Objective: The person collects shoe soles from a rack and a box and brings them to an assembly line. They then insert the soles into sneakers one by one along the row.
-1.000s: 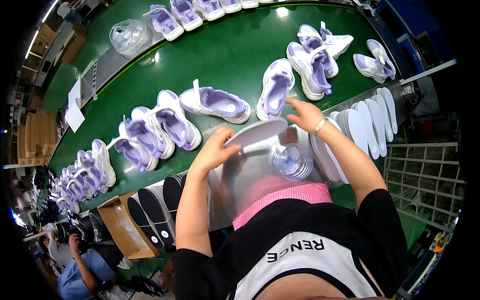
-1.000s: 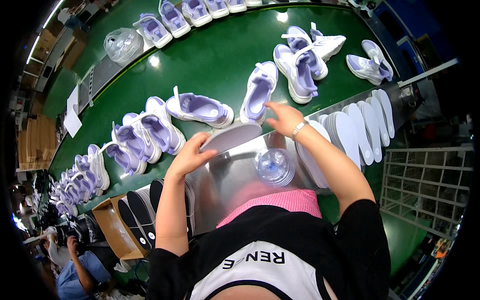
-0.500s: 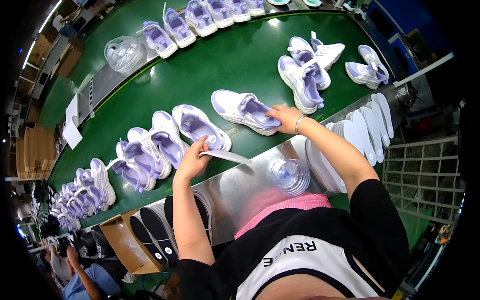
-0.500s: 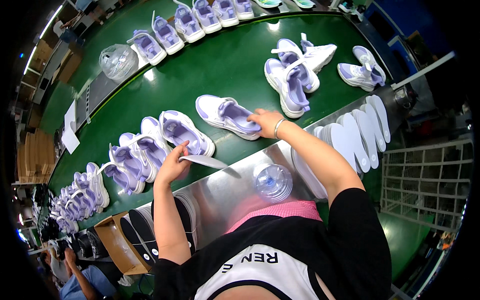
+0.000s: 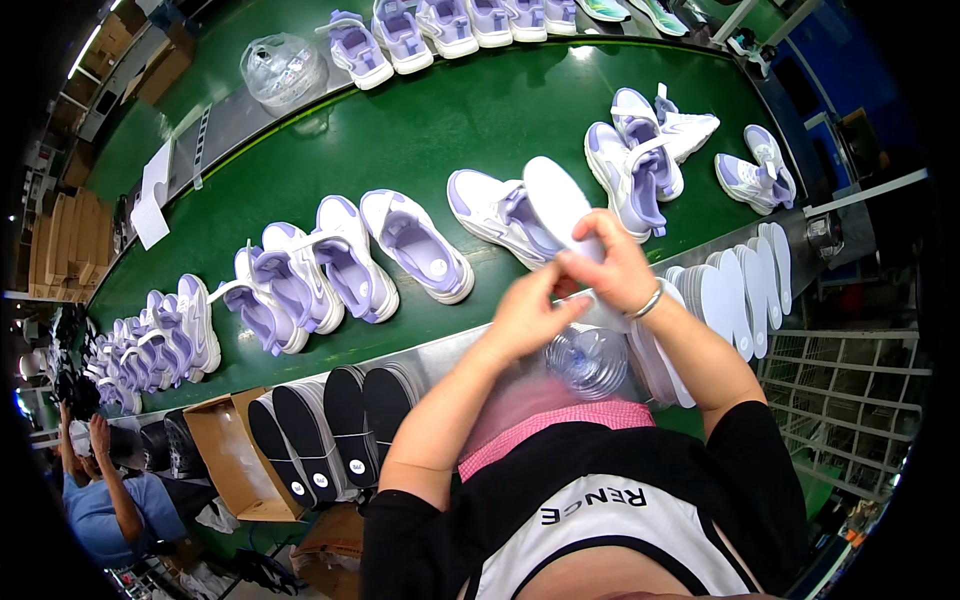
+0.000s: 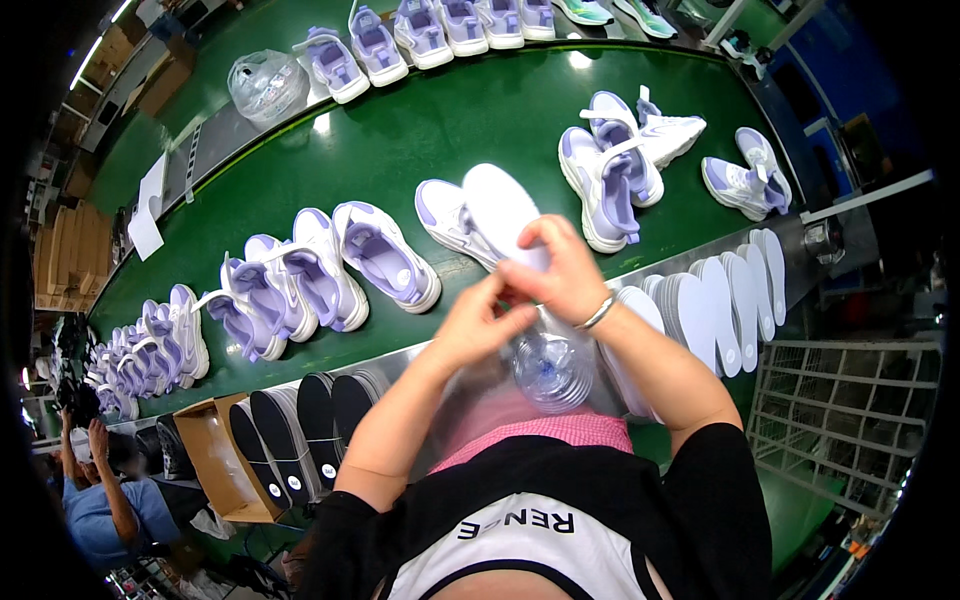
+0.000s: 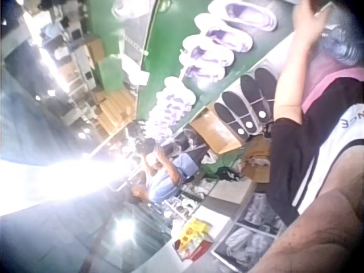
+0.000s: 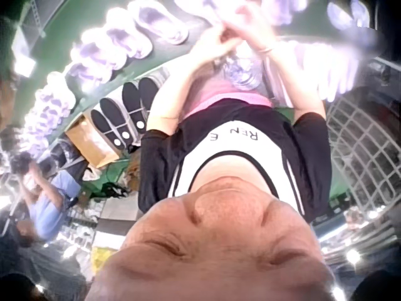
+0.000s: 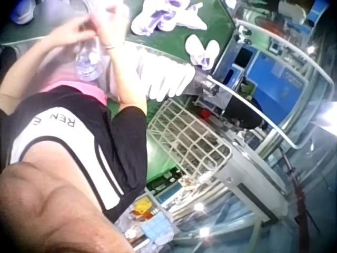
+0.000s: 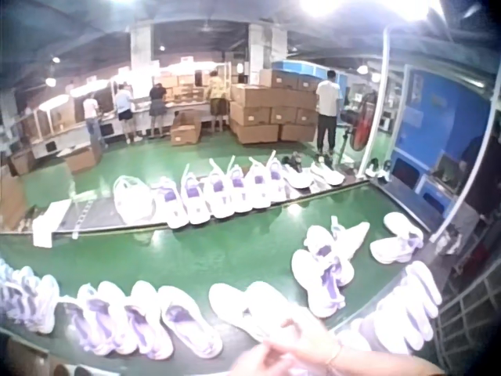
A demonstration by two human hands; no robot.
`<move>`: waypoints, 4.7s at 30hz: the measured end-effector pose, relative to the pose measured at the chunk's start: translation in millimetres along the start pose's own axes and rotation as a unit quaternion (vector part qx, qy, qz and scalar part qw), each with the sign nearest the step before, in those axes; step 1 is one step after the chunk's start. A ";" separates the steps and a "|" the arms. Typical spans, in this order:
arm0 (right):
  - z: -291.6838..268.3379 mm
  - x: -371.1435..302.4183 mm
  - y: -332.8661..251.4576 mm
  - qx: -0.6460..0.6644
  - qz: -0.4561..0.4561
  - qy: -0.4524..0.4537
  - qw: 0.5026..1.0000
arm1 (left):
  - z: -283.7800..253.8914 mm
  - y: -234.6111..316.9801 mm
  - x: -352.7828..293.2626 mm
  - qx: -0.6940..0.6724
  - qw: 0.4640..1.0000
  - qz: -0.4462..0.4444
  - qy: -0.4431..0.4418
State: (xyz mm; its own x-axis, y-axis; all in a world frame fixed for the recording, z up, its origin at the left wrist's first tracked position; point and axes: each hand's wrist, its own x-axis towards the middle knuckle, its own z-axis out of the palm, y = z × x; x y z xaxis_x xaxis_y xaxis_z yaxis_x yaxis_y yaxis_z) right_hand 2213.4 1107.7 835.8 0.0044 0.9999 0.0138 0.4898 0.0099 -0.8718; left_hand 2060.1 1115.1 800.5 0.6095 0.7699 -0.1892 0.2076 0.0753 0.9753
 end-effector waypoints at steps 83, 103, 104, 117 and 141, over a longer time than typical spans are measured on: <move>-75.3 -0.5 101.3 -0.498 0.024 -0.049 0.865 | -80.7 -64.2 48.3 0.205 0.891 -0.064 0.400; -141.3 -94.1 104.6 -0.396 0.038 0.120 0.910 | 17.1 -23.0 121.8 0.263 0.919 0.151 0.252; -156.7 -113.0 111.5 -0.419 0.078 0.127 0.896 | 15.6 -29.4 136.0 0.261 0.918 0.152 0.257; -195.4 -190.9 105.0 -0.421 0.313 0.155 0.837 | 10.9 -20.4 105.9 0.329 0.904 0.044 0.271; -45.0 60.7 48.7 -0.257 0.156 -0.304 0.904 | 21.6 -37.7 115.2 0.202 0.908 0.000 0.366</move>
State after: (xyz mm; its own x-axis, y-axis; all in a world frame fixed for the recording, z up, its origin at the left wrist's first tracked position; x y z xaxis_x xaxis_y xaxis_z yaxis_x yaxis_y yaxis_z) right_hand 2276.8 1168.4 816.2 -0.1916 0.7761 -0.6008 0.8882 -0.1234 -0.4426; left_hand 2139.0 1187.2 739.5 -0.0323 0.9962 0.0813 0.5615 -0.0492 0.8260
